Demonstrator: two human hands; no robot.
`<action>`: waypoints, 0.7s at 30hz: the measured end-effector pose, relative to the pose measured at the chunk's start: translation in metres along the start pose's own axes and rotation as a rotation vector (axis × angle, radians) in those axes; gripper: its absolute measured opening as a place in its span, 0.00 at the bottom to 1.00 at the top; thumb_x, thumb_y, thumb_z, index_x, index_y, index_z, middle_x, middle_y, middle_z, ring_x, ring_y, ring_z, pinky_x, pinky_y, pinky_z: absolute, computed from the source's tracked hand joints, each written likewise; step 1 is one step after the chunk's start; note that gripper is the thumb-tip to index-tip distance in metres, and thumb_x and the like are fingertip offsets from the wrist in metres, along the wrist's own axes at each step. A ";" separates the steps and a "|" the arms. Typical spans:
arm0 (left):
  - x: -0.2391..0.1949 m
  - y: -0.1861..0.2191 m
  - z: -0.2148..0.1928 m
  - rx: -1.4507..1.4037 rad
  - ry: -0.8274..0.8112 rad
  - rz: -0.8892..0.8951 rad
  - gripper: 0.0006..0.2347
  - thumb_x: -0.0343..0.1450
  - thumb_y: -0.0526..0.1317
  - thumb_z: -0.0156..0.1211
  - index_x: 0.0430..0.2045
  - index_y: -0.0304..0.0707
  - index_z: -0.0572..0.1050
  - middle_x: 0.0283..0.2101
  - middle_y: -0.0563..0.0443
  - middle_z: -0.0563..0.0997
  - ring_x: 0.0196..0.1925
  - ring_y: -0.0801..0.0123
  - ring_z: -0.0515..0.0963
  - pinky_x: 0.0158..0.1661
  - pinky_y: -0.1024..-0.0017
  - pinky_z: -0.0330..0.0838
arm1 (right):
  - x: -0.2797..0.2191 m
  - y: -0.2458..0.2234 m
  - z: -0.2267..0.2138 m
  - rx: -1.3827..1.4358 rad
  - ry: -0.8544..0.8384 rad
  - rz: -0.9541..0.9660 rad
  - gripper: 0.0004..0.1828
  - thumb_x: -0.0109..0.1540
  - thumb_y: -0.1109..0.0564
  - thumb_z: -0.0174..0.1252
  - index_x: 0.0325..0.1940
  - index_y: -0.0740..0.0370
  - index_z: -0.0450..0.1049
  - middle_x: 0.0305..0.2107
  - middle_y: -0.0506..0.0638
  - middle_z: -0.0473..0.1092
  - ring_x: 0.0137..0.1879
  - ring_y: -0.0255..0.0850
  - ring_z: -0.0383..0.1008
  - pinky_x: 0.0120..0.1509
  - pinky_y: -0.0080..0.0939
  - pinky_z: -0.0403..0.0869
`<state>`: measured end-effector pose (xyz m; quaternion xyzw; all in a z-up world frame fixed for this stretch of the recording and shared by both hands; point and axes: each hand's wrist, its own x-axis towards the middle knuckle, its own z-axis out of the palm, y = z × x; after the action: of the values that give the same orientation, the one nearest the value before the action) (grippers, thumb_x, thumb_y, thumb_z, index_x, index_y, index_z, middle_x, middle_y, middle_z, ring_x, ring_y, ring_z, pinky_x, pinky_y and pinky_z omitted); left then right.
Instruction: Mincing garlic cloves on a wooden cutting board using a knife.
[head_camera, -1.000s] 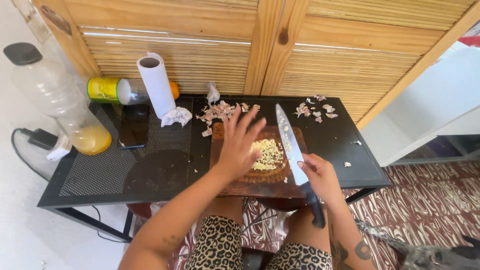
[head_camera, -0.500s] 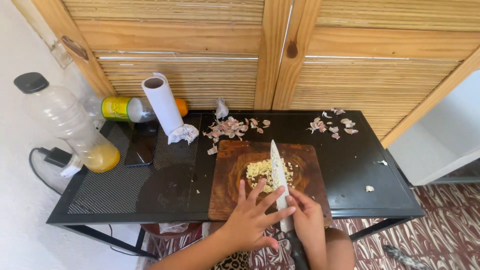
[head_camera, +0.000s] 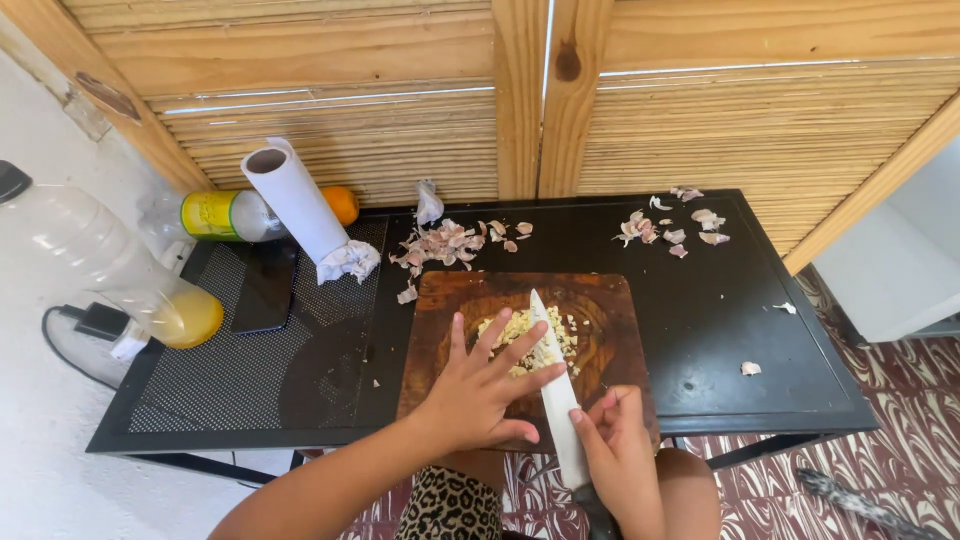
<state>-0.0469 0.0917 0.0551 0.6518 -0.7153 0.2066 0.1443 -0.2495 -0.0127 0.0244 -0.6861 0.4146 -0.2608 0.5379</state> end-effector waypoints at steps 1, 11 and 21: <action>0.002 -0.004 0.001 0.000 -0.002 0.000 0.37 0.66 0.73 0.14 0.70 0.74 0.56 0.77 0.54 0.48 0.79 0.46 0.40 0.64 0.23 0.29 | 0.001 0.006 -0.001 0.001 -0.001 0.001 0.17 0.62 0.51 0.61 0.40 0.55 0.57 0.23 0.46 0.70 0.27 0.35 0.67 0.35 0.36 0.67; 0.008 -0.031 0.017 0.169 -0.028 -0.081 0.35 0.67 0.73 0.16 0.72 0.75 0.47 0.78 0.54 0.44 0.80 0.46 0.39 0.65 0.23 0.30 | -0.016 0.014 -0.018 -0.129 -0.141 -0.063 0.15 0.63 0.52 0.60 0.39 0.55 0.58 0.23 0.46 0.71 0.28 0.36 0.70 0.38 0.36 0.70; 0.009 -0.042 0.002 -0.112 -0.061 -0.348 0.39 0.69 0.69 0.11 0.74 0.53 0.46 0.78 0.50 0.41 0.78 0.43 0.32 0.63 0.26 0.20 | -0.013 0.028 0.005 1.200 -0.440 -0.097 0.10 0.70 0.68 0.44 0.38 0.57 0.58 0.23 0.53 0.65 0.18 0.33 0.57 0.12 0.25 0.59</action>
<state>-0.0063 0.0801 0.0623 0.7625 -0.6064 0.1184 0.1920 -0.2608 -0.0013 -0.0025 -0.3212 0.0448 -0.3247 0.8885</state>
